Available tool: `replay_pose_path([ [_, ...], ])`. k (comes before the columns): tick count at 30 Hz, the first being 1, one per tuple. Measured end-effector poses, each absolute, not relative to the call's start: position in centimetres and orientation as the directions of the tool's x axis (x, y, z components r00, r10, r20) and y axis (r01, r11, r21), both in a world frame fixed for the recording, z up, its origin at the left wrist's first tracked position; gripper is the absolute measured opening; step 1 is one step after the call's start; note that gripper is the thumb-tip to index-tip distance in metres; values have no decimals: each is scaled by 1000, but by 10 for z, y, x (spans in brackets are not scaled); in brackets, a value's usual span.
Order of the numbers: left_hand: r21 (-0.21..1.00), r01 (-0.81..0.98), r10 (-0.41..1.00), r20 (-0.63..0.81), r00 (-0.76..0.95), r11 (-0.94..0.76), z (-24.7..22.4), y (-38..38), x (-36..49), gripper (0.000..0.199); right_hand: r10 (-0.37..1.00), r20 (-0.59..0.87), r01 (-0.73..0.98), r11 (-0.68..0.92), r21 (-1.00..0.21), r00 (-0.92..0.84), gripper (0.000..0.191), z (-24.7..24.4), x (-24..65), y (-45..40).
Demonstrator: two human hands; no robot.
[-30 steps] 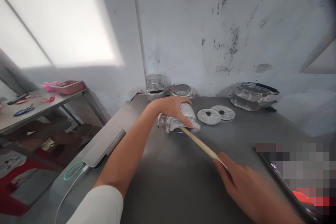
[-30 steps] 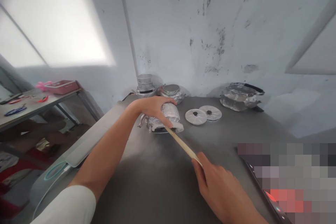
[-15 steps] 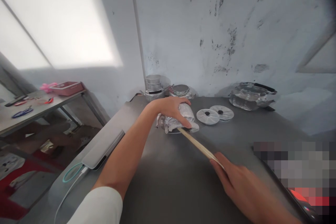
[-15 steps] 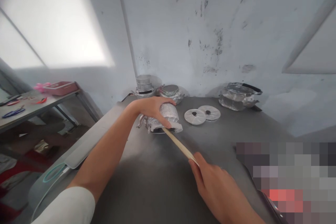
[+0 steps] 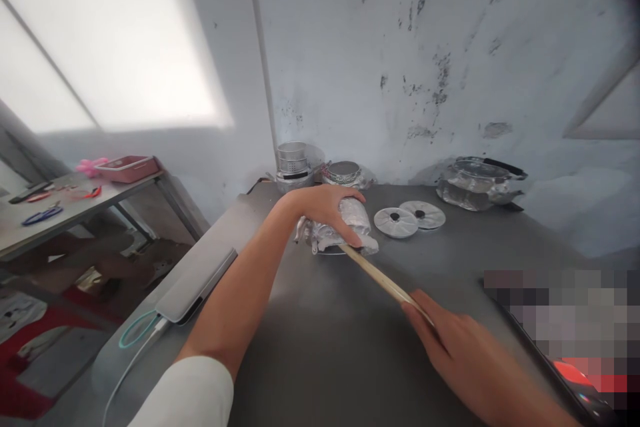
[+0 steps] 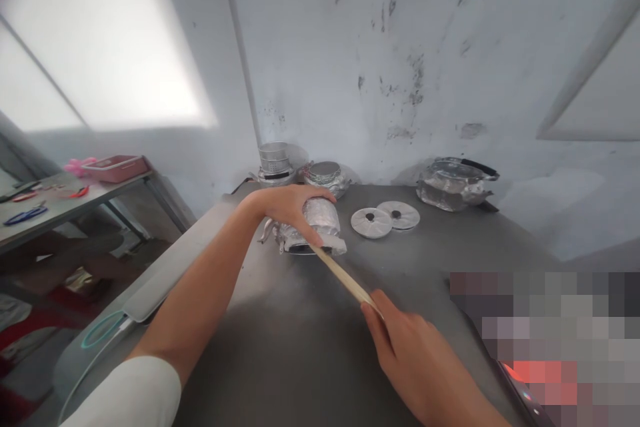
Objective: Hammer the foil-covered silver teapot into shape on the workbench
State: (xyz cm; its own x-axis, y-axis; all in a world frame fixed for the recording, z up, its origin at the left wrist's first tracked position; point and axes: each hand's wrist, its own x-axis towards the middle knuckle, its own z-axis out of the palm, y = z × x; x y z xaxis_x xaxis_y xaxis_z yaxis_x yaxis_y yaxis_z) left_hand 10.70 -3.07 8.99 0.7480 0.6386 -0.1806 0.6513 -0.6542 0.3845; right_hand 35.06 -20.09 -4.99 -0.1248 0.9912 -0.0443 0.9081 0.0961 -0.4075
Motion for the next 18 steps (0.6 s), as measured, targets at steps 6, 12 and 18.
replay_pose_path([
  [6,368,652,642,-167,748,-663,90,-31,107,95,992,61,902,128,-412,-113,32,-44,349,-203],
  [12,366,677,662,-187,726,-639,88,-30,108,97,993,21,919,116,-377,-117,31,-45,349,-203],
  [18,364,666,659,-163,734,-651,89,-30,107,95,994,35,920,110,-377,-105,32,-42,347,-203],
])
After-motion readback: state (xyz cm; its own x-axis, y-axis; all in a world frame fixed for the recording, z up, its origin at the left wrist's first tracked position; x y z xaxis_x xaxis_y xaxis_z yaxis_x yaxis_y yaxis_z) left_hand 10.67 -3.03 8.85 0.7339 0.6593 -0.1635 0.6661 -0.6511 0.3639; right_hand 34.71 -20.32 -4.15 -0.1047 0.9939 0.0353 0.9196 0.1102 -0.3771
